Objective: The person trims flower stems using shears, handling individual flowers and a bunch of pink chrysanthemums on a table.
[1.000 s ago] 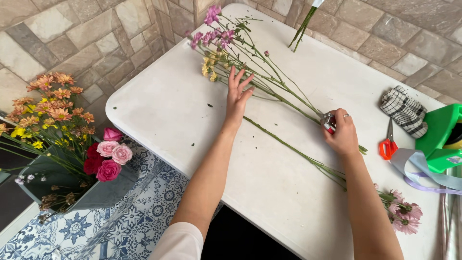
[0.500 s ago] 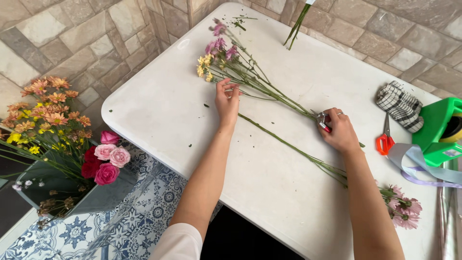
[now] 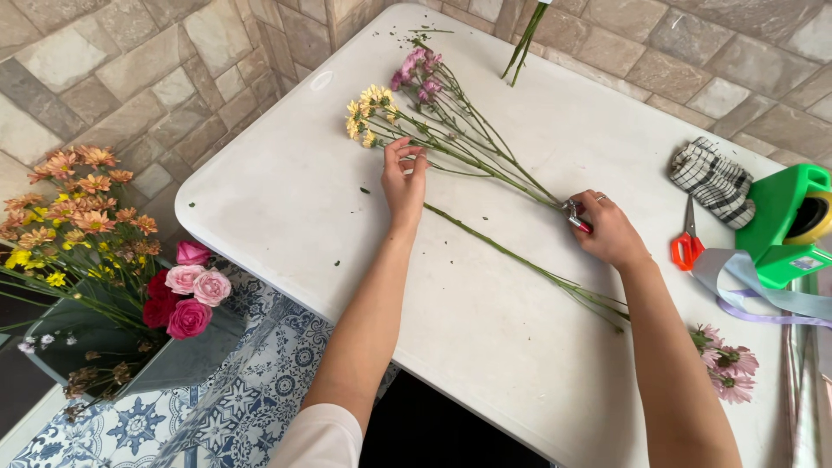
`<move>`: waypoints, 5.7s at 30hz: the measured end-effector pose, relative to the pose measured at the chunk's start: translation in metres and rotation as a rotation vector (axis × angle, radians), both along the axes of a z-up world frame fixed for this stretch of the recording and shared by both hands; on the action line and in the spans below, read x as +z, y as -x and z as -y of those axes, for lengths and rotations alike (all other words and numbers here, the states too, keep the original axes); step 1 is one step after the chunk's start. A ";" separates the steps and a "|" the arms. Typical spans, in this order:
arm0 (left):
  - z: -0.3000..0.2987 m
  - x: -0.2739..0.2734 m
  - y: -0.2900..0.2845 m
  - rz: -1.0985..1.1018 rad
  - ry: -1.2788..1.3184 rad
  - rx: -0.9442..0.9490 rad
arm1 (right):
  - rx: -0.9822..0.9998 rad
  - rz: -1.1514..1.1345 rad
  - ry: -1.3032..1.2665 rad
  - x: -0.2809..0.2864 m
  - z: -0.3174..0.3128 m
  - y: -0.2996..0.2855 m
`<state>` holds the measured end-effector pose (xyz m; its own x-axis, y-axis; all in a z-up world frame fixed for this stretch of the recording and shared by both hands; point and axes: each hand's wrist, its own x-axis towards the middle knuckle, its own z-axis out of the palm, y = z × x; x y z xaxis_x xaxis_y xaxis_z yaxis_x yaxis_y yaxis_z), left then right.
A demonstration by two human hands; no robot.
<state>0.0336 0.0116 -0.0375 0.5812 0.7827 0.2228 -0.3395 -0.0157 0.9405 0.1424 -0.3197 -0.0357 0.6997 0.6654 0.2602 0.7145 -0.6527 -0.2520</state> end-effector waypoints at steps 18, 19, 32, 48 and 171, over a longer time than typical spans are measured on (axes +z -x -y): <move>0.044 0.008 -0.113 -0.410 -1.704 -0.202 | 0.055 -0.098 -0.157 -0.011 0.012 -0.015; 0.038 -0.013 -0.137 -0.404 -1.699 -0.175 | 0.069 -0.078 -0.154 -0.009 0.012 -0.014; 0.024 0.034 -0.118 -0.025 -1.906 0.185 | -0.023 0.051 -0.275 -0.008 0.019 -0.021; 0.006 -0.004 -0.053 -0.237 -1.556 -0.275 | -0.132 -0.021 -0.215 -0.023 0.013 -0.014; 0.122 -0.021 0.111 -0.412 0.227 -0.803 | -0.079 -0.907 -0.817 0.077 0.039 0.205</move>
<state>-0.0773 -0.1105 -0.0583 0.9667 0.1110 -0.2307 0.1926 0.2786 0.9409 -0.0628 -0.3590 0.0409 0.8756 0.4826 -0.0215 0.0321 -0.1026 -0.9942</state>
